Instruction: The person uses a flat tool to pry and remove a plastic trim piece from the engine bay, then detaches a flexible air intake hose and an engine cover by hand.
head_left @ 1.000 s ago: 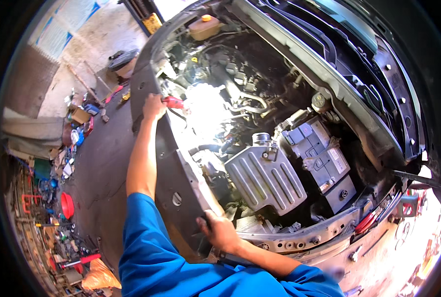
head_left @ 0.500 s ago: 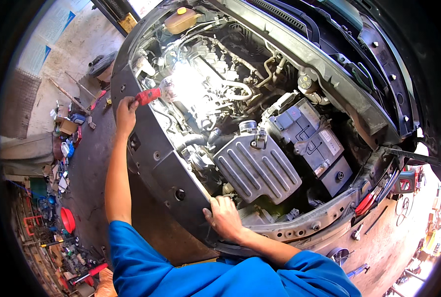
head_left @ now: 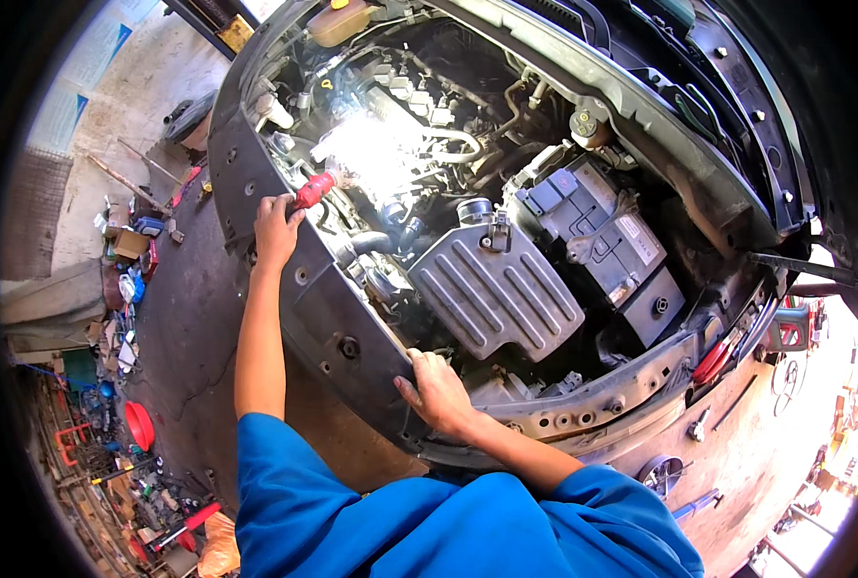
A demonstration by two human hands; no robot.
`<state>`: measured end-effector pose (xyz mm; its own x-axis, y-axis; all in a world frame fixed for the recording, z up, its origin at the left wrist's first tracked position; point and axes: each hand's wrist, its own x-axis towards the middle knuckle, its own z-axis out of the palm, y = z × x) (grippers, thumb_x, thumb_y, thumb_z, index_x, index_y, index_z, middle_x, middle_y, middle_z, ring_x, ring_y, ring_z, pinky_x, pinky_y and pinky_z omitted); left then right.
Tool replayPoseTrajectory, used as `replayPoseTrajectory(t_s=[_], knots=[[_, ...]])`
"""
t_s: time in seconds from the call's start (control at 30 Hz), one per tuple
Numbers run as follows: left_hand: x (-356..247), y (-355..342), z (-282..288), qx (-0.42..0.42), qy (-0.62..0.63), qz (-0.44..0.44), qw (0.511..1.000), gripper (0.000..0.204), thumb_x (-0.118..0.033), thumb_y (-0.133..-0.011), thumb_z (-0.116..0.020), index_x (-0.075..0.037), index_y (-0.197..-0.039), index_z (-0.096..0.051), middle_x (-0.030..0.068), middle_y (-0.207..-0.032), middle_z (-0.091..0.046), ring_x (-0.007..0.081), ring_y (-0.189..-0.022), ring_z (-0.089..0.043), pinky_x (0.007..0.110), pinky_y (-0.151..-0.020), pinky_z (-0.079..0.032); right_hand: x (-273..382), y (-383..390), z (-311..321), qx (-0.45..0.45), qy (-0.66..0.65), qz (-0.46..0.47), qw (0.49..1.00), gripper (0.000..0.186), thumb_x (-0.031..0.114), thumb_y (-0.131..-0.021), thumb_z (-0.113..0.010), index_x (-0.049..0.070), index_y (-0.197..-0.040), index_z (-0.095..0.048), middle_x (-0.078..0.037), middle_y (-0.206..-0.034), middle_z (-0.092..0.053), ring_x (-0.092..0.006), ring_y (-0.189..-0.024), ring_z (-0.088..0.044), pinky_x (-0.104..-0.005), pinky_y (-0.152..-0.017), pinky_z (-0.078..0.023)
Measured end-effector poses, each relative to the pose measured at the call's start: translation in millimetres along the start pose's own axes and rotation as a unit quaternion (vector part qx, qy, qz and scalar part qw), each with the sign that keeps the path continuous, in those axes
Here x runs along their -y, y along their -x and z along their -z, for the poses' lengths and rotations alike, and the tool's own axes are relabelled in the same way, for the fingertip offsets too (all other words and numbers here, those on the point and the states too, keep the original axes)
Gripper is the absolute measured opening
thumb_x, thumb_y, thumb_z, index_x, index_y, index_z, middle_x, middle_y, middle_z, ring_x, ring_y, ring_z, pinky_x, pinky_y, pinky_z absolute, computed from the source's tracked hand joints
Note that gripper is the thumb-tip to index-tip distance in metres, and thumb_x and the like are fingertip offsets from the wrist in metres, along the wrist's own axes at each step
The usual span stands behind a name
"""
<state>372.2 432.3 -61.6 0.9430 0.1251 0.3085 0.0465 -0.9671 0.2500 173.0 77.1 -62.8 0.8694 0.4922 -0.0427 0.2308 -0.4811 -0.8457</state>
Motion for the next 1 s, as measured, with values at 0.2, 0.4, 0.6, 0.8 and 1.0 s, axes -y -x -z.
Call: replayPoseTrajectory(t_s=[0.2,0.4,0.6,0.8,1.0], knots=[[-13.7,27.4,7.9,-0.113,-0.010,-0.005,0.993,0.033,-0.015,-0.089,-0.068,0.000,-0.117,-0.063,0.0173,-0.117,-0.062,0.0353,-0.112,-0.055,0.045,-0.099,-0.043,-5.9,39.0,41.4,0.013,0.091,-0.006,0.996,0.045,0.022,-0.088,-0.065,0.001,-0.126,-0.052,-0.020,-0.113,-0.055,-0.0378,-0.105,-0.053,-0.0452,-0.090,-0.045],[-140.7,184.0,12.7,-0.281,0.205,0.148,0.926,0.017,-0.005,-0.093,-0.059,0.003,-0.107,-0.063,0.0158,-0.109,-0.062,0.0255,-0.102,-0.061,0.037,-0.081,-0.052,-28.8,143.2,112.9,-0.144,0.094,0.056,0.983,0.052,0.005,-0.062,-0.068,0.002,-0.113,-0.059,-0.015,-0.097,-0.058,-0.0364,-0.089,-0.056,-0.0453,-0.079,-0.046],[-222.3,265.9,25.1,-0.136,0.151,0.028,0.979,0.015,-0.006,-0.088,-0.060,-0.004,-0.102,-0.065,0.0132,-0.106,-0.062,0.0323,-0.108,-0.056,0.046,-0.098,-0.042,-46.6,218.8,136.6,-0.320,0.148,-0.104,0.930,0.025,0.001,-0.080,-0.065,0.000,-0.105,-0.062,-0.016,-0.087,-0.058,-0.0359,-0.083,-0.058,-0.0418,-0.077,-0.048],[-219.2,258.1,44.9,-0.125,0.266,0.114,0.949,0.017,-0.004,-0.092,-0.056,0.001,-0.107,-0.064,0.0117,-0.106,-0.063,0.0274,-0.099,-0.060,0.038,-0.086,-0.048,-61.0,204.1,124.9,-0.405,0.271,0.001,0.873,0.025,0.006,-0.074,-0.068,0.006,-0.098,-0.063,-0.011,-0.083,-0.058,-0.0294,-0.079,-0.055,-0.0406,-0.069,-0.044],[-292.2,288.6,45.8,0.011,0.349,-0.021,0.937,0.015,-0.008,-0.093,-0.057,0.002,-0.103,-0.061,0.0150,-0.102,-0.062,0.0301,-0.095,-0.060,0.039,-0.083,-0.049,-63.8,215.1,125.7,-0.407,0.300,0.008,0.863,0.025,0.012,-0.072,-0.070,0.007,-0.095,-0.063,-0.008,-0.080,-0.054,-0.0272,-0.078,-0.053,-0.0388,-0.070,-0.042]])
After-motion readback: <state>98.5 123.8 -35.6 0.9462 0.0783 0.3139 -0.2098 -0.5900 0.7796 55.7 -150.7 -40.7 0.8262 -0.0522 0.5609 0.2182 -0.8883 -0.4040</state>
